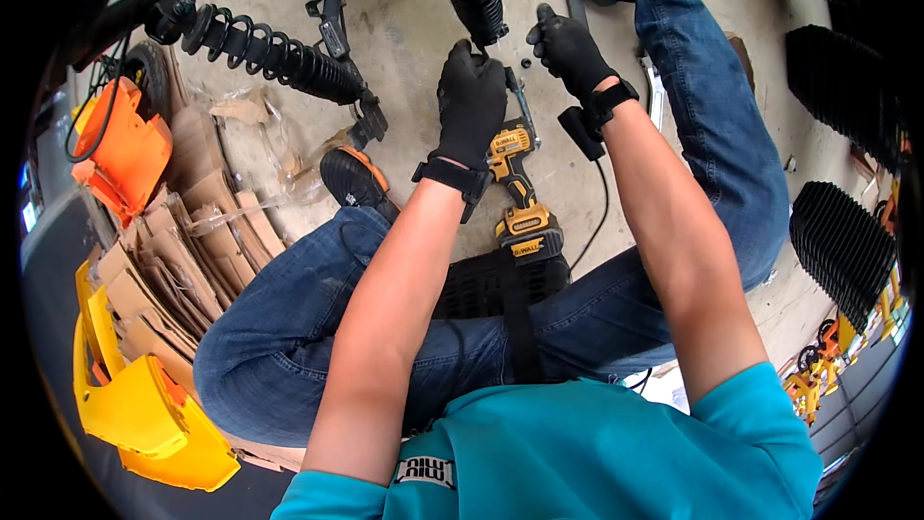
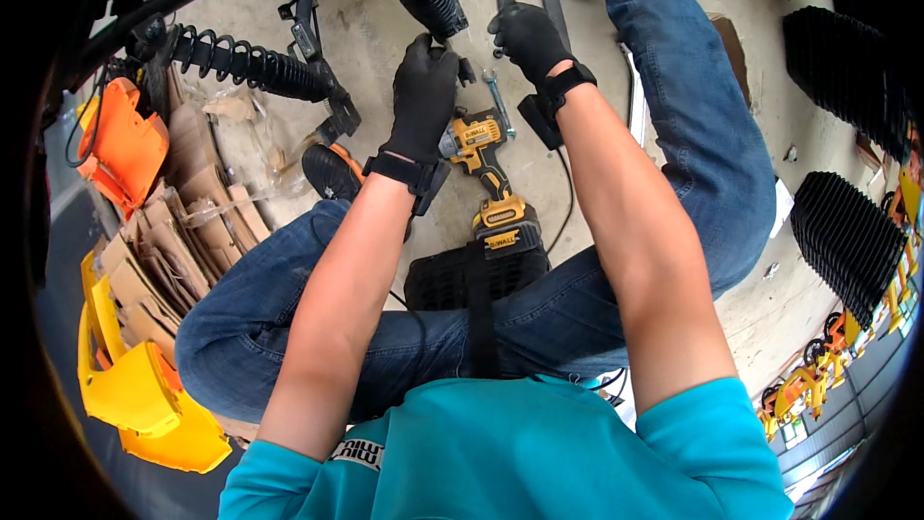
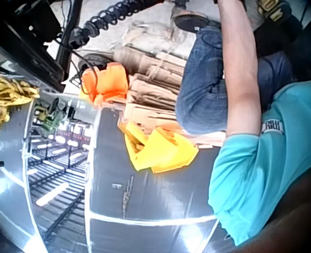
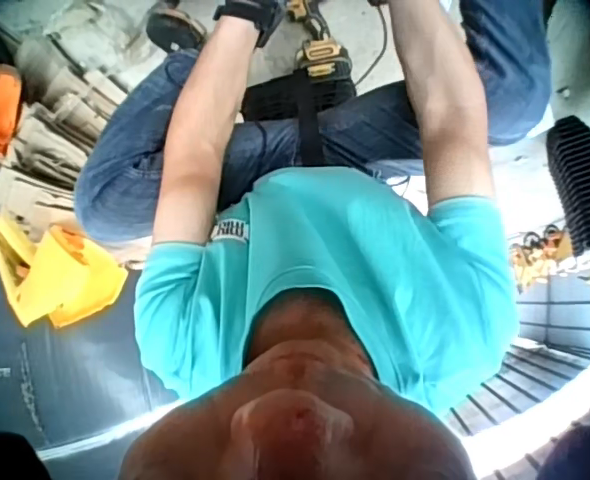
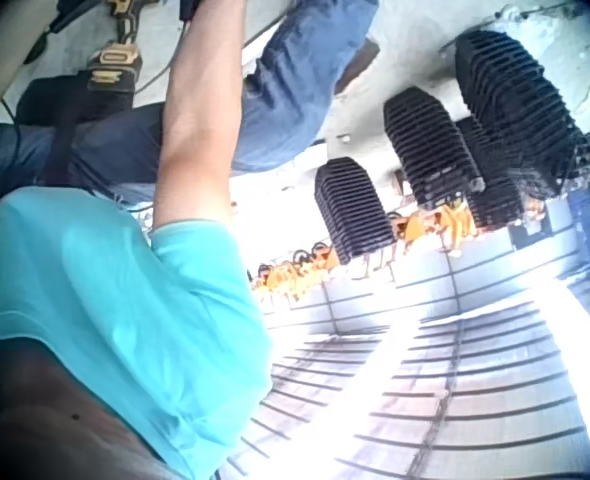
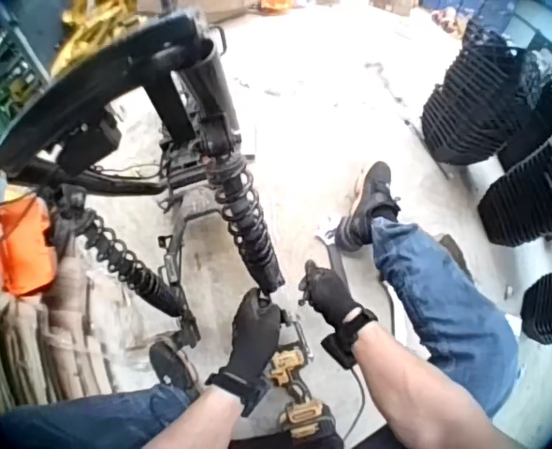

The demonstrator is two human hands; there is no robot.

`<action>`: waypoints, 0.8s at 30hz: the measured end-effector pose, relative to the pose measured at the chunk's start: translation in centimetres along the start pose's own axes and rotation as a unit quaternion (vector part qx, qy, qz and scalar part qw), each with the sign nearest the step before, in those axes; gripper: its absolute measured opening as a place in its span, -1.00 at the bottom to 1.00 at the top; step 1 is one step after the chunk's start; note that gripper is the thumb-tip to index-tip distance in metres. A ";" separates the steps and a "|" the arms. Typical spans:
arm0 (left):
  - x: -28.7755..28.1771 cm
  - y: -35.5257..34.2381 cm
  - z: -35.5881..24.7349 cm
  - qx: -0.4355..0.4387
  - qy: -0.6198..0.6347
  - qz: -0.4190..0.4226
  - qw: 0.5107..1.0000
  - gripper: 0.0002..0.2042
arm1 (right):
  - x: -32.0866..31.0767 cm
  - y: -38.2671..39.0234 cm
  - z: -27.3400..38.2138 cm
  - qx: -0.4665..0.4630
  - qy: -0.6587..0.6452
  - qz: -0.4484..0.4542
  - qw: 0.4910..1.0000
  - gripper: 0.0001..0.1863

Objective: The person, while sitting on the floor, works on the rear shock absorber assembly of a motorcycle frame using a wrench to tighten a bolt.

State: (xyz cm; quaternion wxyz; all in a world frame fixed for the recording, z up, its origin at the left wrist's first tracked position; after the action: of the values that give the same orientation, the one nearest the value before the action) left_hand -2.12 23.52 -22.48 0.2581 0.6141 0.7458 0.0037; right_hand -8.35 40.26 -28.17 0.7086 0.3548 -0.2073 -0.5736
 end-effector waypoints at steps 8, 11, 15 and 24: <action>-1.1 2.0 2.4 -0.011 -0.046 0.101 0.994 -0.64 | -2.8 0.2 -12.9 0.087 0.182 -0.006 0.979 -0.85; -1.8 2.2 0.2 0.011 -0.028 0.132 0.991 -0.67 | -3.6 -0.2 -17.2 -0.017 0.376 -0.006 0.926 -0.76; -6.5 2.3 -3.5 0.059 -0.010 0.125 0.990 -0.76 | 0.2 2.6 -11.0 -0.112 0.561 -0.005 0.820 -0.85; -17.2 7.1 -21.3 0.230 -0.013 0.142 0.963 -0.70 | -6.1 10.9 5.6 -0.204 -0.051 -0.046 0.976 -0.84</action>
State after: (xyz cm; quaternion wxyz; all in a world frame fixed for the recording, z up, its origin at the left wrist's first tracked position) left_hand -1.97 16.10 4.84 0.1163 0.7566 0.6282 -0.1395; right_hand -6.58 45.61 -15.66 0.7275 0.1818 -0.1052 -0.6532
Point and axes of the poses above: each hand's wrist, its own y-axis away from the middle knuckle, its own x-axis out of the palm, z = x × y, the point moved 8 cm from there along -y, towards the middle knuckle, and after that the axes turned 4 degrees about x, right-handed, at the moved point
